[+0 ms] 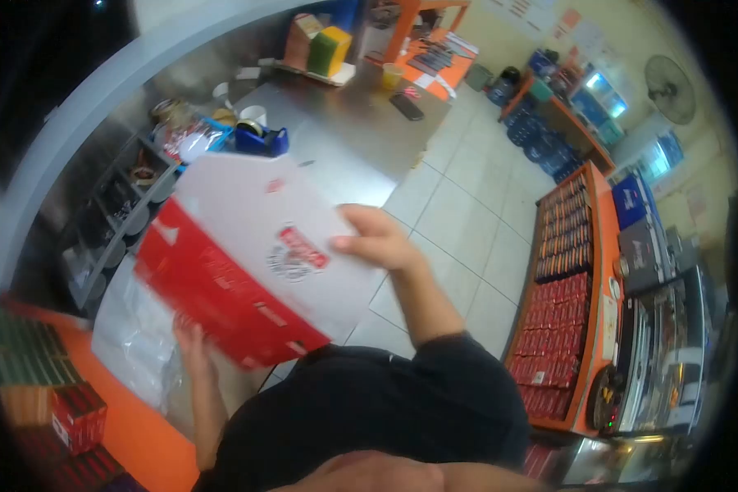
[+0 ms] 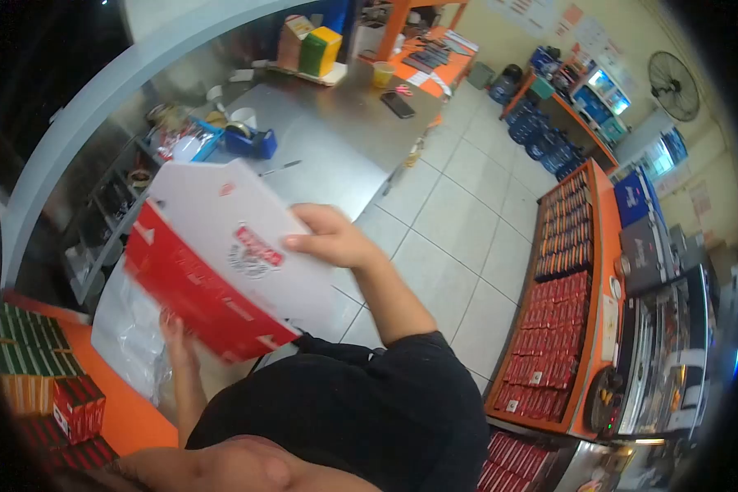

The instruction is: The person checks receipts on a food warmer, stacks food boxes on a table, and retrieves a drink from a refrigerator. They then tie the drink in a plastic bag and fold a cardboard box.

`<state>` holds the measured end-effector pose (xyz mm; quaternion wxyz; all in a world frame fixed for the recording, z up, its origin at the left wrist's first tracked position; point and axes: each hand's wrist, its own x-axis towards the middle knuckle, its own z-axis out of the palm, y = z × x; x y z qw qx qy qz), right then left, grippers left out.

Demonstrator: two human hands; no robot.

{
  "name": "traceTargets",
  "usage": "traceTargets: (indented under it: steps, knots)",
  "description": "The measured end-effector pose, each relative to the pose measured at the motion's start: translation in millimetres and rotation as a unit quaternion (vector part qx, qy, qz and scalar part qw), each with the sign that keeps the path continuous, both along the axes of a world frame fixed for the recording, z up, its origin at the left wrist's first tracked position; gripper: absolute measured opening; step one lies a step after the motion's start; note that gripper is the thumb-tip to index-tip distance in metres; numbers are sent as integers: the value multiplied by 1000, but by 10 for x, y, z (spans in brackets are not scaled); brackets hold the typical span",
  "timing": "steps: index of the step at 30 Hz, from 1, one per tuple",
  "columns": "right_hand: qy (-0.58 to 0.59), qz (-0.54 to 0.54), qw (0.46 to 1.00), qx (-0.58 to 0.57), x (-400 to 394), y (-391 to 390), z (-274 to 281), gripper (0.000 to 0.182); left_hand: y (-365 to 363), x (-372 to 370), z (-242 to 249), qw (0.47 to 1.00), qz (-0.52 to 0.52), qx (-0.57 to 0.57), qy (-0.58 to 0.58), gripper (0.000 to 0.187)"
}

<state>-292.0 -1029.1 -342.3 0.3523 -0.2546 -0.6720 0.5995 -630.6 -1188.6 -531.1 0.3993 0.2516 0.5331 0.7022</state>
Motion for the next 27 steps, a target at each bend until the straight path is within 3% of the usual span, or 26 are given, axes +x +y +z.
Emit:
traceTargets:
  steps: [1,2,4,5,6,8,9,10,11,12,13,14,15,16,17,19,21,22,23,24,26,27]
  knots:
    - [-8,-2,1000,-12,-165,22,-110,36,-88,-77,106,998,-2,5,-63,60]
    - [9,3,1000,-25,-329,113,-383,36,-163,-290,-22,998,9,-3,-55,53]
    - [-68,-25,997,8,-710,345,-875,36,-225,-501,-33,997,34,19,-63,50]
    - [-148,-78,979,117,-921,447,-1203,36,-214,-560,-82,997,62,-36,-6,48]
    - [-192,-69,977,60,-1105,515,-1461,38,-234,-651,-154,990,93,-91,54,46]
    - [-246,-34,969,-9,-1102,516,-1790,43,-296,-1271,-941,966,71,-223,113,44]
    - [-259,-10,966,-21,-1026,495,-1917,45,-333,-1333,-1091,943,82,-285,150,50]
    - [-218,15,974,56,-803,489,-2052,47,-305,-1340,-1163,915,92,-345,185,56]
    - [-179,39,974,134,-457,480,-2172,49,-264,-1345,-1141,793,142,-482,345,61]
    - [-190,56,971,135,-60,486,-2242,48,-170,-1306,-1061,623,186,-588,481,67]
    - [-204,72,967,136,399,517,-2308,47,-119,-1100,-884,559,244,-563,557,70]
    - [-245,116,962,37,879,586,-2361,46,9,-1025,-935,498,326,-475,648,66]
    - [-219,89,971,-21,1358,610,-2635,42,328,-830,-784,515,358,-460,628,61]
    - [-288,66,954,-43,1828,637,-2677,41,708,-168,-194,516,304,-454,660,42]
    - [-354,42,932,-70,2289,691,-2674,40,1163,184,-226,529,299,-449,655,42]
    - [-378,5,910,-170,3078,805,-2651,39,1956,778,-233,754,91,-203,618,23]
    - [-394,-16,909,-139,3727,1074,-2578,38,2779,2376,-29,782,-68,-151,601,16]
    - [-373,-31,919,-123,4034,1231,-2509,38,3057,2963,-262,787,-127,-117,592,17]
    - [-354,-44,928,-109,4325,1365,-2440,38,3337,3315,-790,784,-219,-170,555,20]
    - [-352,-79,928,-91,4581,1534,-2357,37,3389,4008,-497,712,-320,-143,608,29]
    - [-332,-125,932,-68,5139,1953,-2156,36,3576,4688,-423,578,-476,-329,576,41]
    - [-314,-137,937,-61,5436,2191,-2069,35,3756,4829,-619,526,-527,-356,565,42]
